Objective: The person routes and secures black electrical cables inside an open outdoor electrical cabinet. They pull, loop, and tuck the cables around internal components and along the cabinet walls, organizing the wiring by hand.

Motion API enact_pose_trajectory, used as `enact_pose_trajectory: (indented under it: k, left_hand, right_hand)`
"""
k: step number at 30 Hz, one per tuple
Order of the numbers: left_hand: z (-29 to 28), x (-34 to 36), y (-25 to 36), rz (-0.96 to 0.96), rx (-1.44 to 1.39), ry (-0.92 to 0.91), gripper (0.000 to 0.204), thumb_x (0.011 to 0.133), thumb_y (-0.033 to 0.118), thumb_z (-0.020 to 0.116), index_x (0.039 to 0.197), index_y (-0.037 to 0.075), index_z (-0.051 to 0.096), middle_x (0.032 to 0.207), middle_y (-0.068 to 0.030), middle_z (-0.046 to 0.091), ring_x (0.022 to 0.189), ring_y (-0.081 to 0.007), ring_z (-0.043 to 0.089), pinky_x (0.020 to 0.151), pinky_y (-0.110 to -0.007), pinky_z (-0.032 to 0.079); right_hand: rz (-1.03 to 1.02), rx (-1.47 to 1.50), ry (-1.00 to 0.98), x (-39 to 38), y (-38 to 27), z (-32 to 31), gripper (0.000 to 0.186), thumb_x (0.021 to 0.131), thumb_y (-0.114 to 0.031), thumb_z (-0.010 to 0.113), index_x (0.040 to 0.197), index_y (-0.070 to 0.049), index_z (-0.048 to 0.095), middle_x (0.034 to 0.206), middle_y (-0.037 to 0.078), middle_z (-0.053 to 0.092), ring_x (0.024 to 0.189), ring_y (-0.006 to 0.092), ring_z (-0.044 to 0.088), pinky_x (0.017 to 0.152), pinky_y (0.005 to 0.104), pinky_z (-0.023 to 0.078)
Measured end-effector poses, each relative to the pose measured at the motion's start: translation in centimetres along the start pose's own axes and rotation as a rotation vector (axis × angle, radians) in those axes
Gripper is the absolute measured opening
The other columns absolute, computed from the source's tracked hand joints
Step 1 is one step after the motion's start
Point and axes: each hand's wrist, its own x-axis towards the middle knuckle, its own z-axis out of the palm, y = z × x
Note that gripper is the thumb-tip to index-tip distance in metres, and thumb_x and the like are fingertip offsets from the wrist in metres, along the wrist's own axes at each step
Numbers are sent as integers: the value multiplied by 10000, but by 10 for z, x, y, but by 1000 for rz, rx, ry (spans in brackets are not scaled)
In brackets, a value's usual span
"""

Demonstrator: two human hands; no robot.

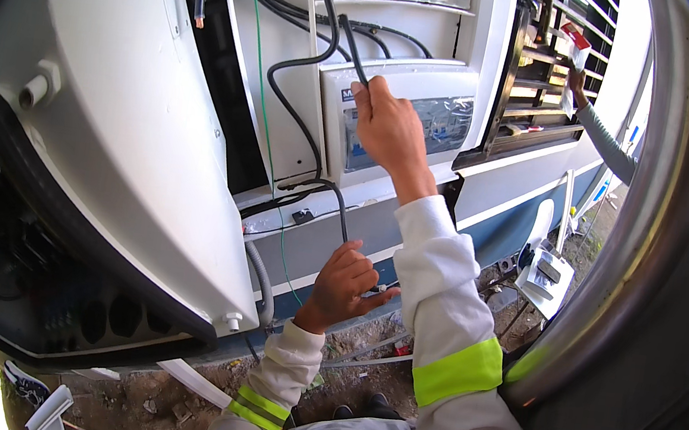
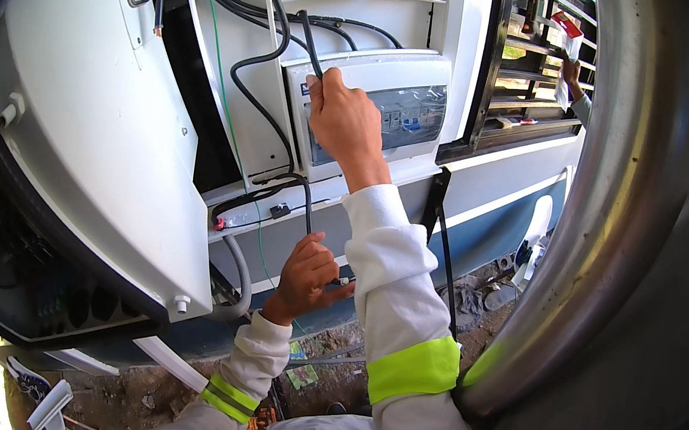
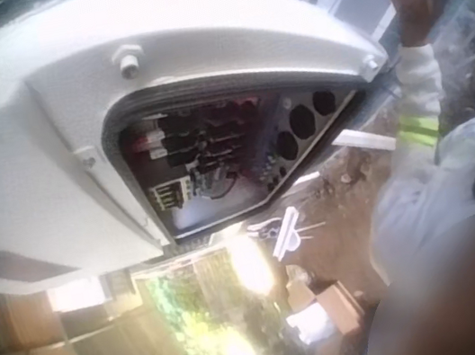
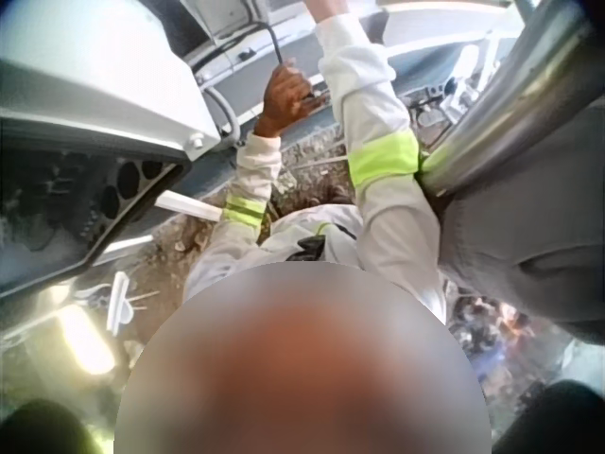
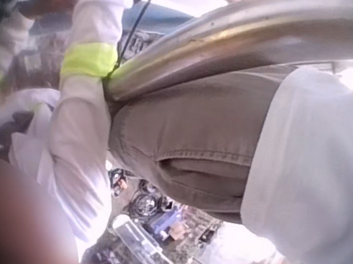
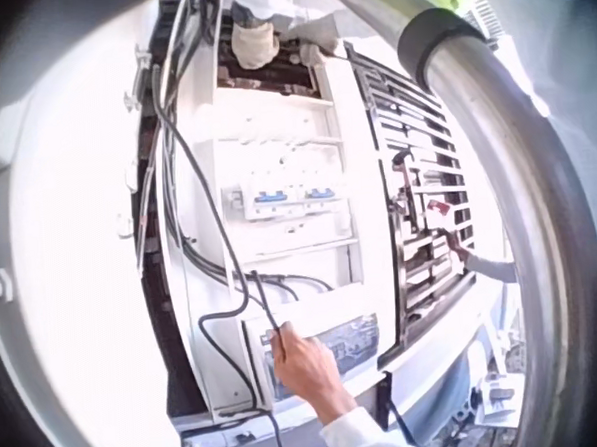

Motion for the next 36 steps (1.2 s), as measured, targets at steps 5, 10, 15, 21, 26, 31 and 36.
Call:
enact_pose_trajectory:
  k: [5,10,15,21,26,31,36]
  left_hand:
    - [4,5,-5,14,-47,87,425,847,381,838,697,119,538,716,-35,527,744,-234,549,984,-478,504]
    - [16,8,-6,16,-66,92,375,790,313,856,691,118,552,686,-24,503,717,-229,536,989,-489,477]
    - [24,13,-8,15,-58,120,382,812,324,832,706,122,526,734,-22,501,755,-229,522,957,-464,473]
    - [40,25,-10,40,17,224,379,816,337,811,718,128,510,743,-16,504,756,-236,522,881,-455,459]
    - [48,22,-9,46,42,249,374,822,327,812,719,130,511,747,-16,514,738,-231,527,873,-445,453]
    - [56,20,-7,18,74,268,322,714,242,809,688,134,506,685,-24,472,735,-267,538,842,-452,443]
    - [59,18,-7,-1,96,215,291,737,284,814,721,125,571,740,-17,535,776,-266,552,872,-457,439]
  right_hand:
    - [42,28,72,14,2,-4,393,1072,-402,502,916,-41,518,670,254,631,693,521,612,642,578,466]
    - [-82,-41,137,13,5,-7,388,1080,-375,473,878,-49,535,627,193,651,620,454,635,595,550,506]
    - [-88,-65,171,27,-1,-3,387,1070,-366,493,871,-39,548,602,184,634,606,449,625,595,549,503]
    - [-65,43,134,47,3,-8,393,1034,-372,540,889,-16,618,699,208,663,678,448,642,654,523,515]
    - [-124,319,232,55,9,-9,326,1006,-322,578,976,-16,684,848,187,711,824,411,673,771,465,523]
    - [167,659,-274,65,7,-36,299,998,-272,648,1134,-15,718,918,41,741,708,84,572,673,264,475]
    - [316,729,-166,76,-8,-32,309,1004,-281,626,1148,-34,741,841,74,703,689,149,560,657,310,463]
